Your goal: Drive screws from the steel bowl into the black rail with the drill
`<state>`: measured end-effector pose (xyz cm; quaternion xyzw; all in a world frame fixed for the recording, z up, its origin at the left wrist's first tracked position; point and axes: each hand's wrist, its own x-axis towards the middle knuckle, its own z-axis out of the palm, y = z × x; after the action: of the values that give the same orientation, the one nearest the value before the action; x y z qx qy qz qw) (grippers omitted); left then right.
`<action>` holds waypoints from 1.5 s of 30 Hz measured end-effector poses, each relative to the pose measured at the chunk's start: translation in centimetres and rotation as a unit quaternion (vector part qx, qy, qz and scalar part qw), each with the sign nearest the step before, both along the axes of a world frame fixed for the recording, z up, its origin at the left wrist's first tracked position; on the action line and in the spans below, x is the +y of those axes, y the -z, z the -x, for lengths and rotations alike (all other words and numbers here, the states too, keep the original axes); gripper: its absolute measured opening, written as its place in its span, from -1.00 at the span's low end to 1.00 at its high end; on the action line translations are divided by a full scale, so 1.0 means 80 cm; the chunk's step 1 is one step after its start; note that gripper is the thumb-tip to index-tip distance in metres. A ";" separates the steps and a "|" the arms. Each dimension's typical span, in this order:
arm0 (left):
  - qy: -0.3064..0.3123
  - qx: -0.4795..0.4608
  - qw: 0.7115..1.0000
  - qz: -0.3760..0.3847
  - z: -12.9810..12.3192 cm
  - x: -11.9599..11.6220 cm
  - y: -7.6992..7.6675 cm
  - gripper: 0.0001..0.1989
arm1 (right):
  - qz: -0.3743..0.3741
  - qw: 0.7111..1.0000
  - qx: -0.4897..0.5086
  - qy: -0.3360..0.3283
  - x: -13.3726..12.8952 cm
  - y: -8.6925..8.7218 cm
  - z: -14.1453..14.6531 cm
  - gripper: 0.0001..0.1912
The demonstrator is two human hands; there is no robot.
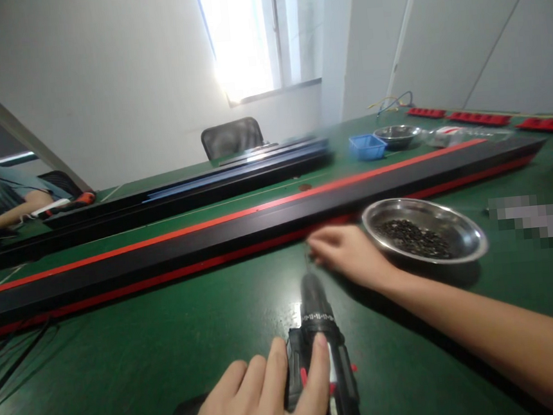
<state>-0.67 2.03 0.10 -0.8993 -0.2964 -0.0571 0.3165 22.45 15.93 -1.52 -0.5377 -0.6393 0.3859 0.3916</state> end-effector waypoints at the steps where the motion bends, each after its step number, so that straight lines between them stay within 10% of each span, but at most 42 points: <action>1: -0.001 0.000 1.000 0.001 0.000 0.001 0.000 -0.53 | 0.010 1.000 0.006 -0.001 0.001 -0.001 0.000 -0.81; 45: -0.015 0.041 0.998 0.042 0.005 -0.006 -0.002 -0.42 | 0.051 0.998 0.027 -0.036 0.014 -0.003 0.001 -0.79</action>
<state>-1.11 1.58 0.25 -0.9087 -0.2988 -0.0029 0.2914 22.35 17.03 -1.26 -0.5224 -0.6272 0.4463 0.3669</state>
